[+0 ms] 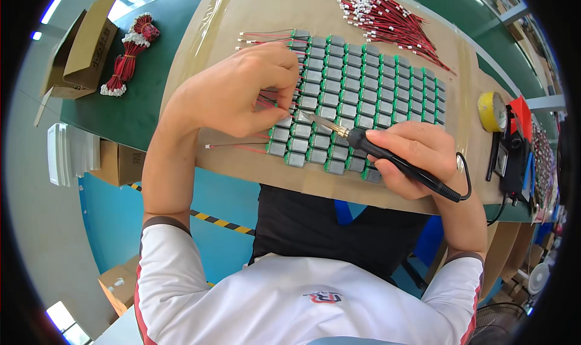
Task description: The person solders red and white wires onto small electronic components arranged on a cardboard base, using a soldering iron and solder wire.
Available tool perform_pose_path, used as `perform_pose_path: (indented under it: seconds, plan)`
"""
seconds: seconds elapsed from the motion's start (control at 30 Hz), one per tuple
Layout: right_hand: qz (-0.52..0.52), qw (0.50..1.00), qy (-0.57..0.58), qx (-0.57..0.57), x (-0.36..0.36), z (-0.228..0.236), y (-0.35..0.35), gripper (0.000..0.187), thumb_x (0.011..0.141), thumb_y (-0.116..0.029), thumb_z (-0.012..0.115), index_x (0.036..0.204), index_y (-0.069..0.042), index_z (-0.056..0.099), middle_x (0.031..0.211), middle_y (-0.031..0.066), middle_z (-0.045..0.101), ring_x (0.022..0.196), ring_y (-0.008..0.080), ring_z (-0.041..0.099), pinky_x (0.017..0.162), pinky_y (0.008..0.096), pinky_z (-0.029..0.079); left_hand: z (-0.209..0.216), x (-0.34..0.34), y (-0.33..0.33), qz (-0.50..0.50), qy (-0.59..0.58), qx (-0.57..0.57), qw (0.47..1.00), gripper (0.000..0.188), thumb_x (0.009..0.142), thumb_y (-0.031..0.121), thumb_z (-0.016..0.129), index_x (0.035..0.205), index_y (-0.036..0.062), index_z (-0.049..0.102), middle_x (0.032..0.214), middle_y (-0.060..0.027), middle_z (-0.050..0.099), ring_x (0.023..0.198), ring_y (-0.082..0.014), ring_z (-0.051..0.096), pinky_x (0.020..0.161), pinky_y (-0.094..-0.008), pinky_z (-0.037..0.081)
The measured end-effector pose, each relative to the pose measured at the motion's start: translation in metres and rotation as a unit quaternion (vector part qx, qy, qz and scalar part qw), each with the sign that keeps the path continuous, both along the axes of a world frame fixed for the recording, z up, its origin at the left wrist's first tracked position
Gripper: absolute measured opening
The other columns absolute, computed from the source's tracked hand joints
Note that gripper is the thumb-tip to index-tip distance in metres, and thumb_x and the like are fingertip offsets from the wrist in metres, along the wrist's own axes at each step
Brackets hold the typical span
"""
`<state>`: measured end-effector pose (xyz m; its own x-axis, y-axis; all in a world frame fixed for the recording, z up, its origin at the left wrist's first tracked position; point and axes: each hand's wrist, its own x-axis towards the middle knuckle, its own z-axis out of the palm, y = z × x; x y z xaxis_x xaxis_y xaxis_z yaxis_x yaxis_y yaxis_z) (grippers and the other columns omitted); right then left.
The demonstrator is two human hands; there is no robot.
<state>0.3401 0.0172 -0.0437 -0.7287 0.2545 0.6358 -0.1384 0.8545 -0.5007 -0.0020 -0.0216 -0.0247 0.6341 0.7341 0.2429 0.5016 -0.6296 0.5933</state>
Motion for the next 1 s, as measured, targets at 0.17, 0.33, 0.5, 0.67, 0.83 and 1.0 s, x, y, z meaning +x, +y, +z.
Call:
perform_pose_path:
  seconds: [0.17,0.33,0.5,0.67,0.83,1.0]
  plan:
    - [0.009,1.000,-0.008,-0.001,-0.0007,-0.0020,0.0001,0.044,0.082,0.000,0.082,0.125,0.006,0.078,0.088,0.0158,0.075,0.066,0.0250,0.072,0.057,0.0330,0.056,-0.0012,0.0004,-0.0007,-0.007,-0.003,0.004,1.000,0.017,0.070,0.004,0.079,0.077,0.0028,0.063,0.092,-0.0105,0.062,0.090,-0.0324,0.061,0.079,-0.0425,0.050]
    - [0.012,1.000,-0.019,0.001,-0.0013,-0.0016,-0.0003,0.045,0.081,0.000,0.082,0.126,0.006,0.078,0.089,0.0156,0.076,0.067,0.0251,0.073,0.058,0.0331,0.057,-0.0016,0.0004,-0.0009,-0.007,0.001,0.010,1.000,0.016,0.070,0.004,0.078,0.076,0.0026,0.063,0.092,-0.0105,0.062,0.088,-0.0322,0.061,0.077,-0.0426,0.051]
    - [0.017,1.000,-0.015,0.003,-0.0024,-0.0011,0.0001,0.044,0.081,0.000,0.082,0.125,0.005,0.079,0.091,0.0151,0.077,0.068,0.0250,0.073,0.059,0.0332,0.058,-0.0011,-0.0012,-0.0004,-0.012,0.002,0.008,1.000,0.016,0.070,0.003,0.078,0.076,0.0022,0.064,0.093,-0.0109,0.064,0.087,-0.0321,0.062,0.078,-0.0428,0.052]
    - [0.021,0.999,-0.026,0.006,-0.0033,0.0004,0.0004,0.043,0.081,0.000,0.083,0.124,0.006,0.079,0.093,0.0155,0.077,0.070,0.0250,0.074,0.060,0.0332,0.058,-0.0012,-0.0015,-0.0016,-0.007,-0.001,0.000,1.000,0.015,0.071,0.004,0.079,0.076,0.0021,0.064,0.094,-0.0107,0.065,0.088,-0.0319,0.063,0.080,-0.0423,0.052]
    - [0.026,0.999,-0.035,0.012,-0.0040,0.0018,0.0008,0.042,0.081,0.000,0.083,0.123,0.006,0.079,0.095,0.0160,0.078,0.070,0.0252,0.074,0.061,0.0333,0.059,-0.0020,-0.0016,-0.0010,-0.008,0.001,0.007,1.000,0.016,0.071,0.004,0.079,0.076,0.0021,0.064,0.094,-0.0105,0.065,0.088,-0.0318,0.063,0.081,-0.0424,0.052]
    - [0.029,0.999,-0.021,0.008,-0.0055,0.0008,0.0009,0.041,0.081,0.000,0.083,0.122,0.007,0.079,0.095,0.0162,0.079,0.071,0.0252,0.075,0.061,0.0333,0.059,-0.0021,-0.0021,-0.0014,-0.006,0.013,0.001,1.000,0.016,0.071,0.004,0.080,0.076,0.0023,0.065,0.095,-0.0104,0.065,0.090,-0.0319,0.063,0.082,-0.0426,0.052]
